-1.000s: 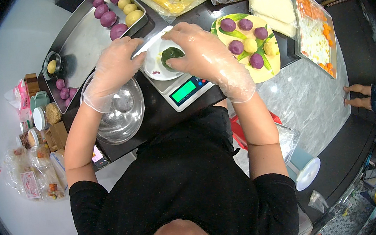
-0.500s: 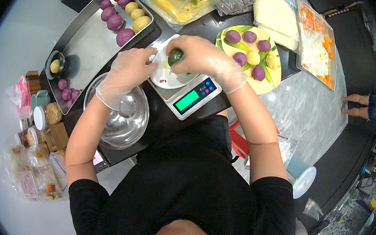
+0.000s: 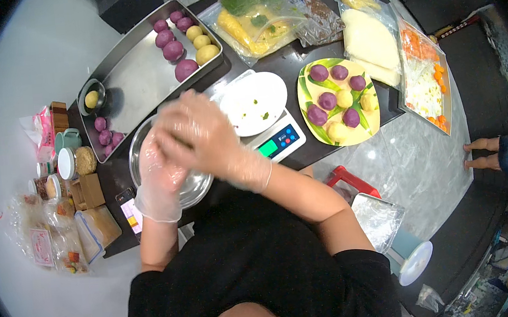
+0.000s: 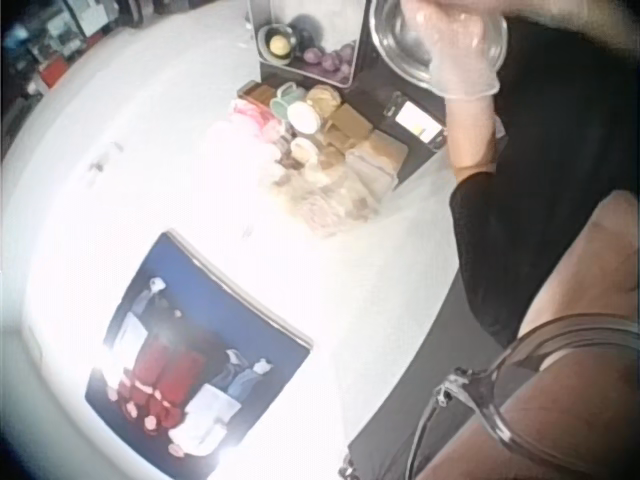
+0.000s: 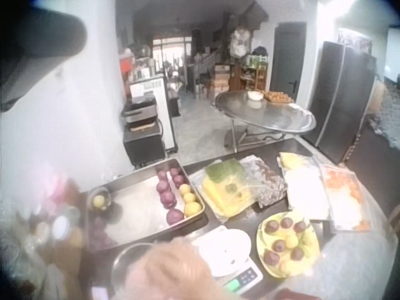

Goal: The person weighs green and orange dough portions on a digital scale, then kneads and rolls them into smooth balls by hand. They place the finished balls onto a tray alongside other purple and yellow dough balls.

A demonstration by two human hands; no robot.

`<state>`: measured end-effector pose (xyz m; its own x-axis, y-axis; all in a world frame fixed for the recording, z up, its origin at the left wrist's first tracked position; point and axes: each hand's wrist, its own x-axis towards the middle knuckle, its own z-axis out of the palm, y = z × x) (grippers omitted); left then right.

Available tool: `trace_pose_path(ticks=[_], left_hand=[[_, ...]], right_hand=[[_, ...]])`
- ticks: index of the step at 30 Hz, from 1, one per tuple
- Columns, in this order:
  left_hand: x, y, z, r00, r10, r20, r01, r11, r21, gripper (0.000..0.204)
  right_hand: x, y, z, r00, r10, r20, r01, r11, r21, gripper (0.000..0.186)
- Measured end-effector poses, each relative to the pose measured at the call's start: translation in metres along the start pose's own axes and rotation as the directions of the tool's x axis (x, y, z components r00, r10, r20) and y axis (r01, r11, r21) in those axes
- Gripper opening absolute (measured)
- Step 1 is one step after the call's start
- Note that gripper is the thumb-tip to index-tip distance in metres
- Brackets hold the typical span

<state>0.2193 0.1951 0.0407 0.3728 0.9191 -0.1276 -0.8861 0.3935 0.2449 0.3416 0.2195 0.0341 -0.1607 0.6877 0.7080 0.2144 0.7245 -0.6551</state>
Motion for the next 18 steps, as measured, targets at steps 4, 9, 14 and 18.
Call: trace_pose_path(ticks=[4, 9, 14, 18], left_hand=[[-0.012, 0.003, -0.01, 0.997, -0.011, 0.07, 0.02, 0.991, -0.129, 0.049], [-0.019, 0.016, 0.013, 0.996, -0.054, -0.076, 0.054, 0.999, 0.002, 0.042], [-0.021, 0.015, -0.028, 0.971, -0.084, 0.224, 0.156, 0.933, -0.325, 0.043], [-0.013, 0.011, 0.011, 0.987, -0.106, -0.125, 0.106, 0.994, -0.005, 0.042]], right_hand=[[0.001, -0.022, 0.016, 0.96, -0.251, 0.121, 0.251, 0.968, 0.019, 0.022], [0.014, -0.02, -0.003, 0.96, -0.154, 0.235, 0.125, 0.983, 0.134, 0.02], [0.019, -0.004, 0.0, 0.974, -0.018, 0.224, 0.015, 1.0, 0.016, 0.021], [0.004, -0.021, 0.014, 0.94, -0.24, 0.244, 0.235, 0.971, 0.05, 0.028]])
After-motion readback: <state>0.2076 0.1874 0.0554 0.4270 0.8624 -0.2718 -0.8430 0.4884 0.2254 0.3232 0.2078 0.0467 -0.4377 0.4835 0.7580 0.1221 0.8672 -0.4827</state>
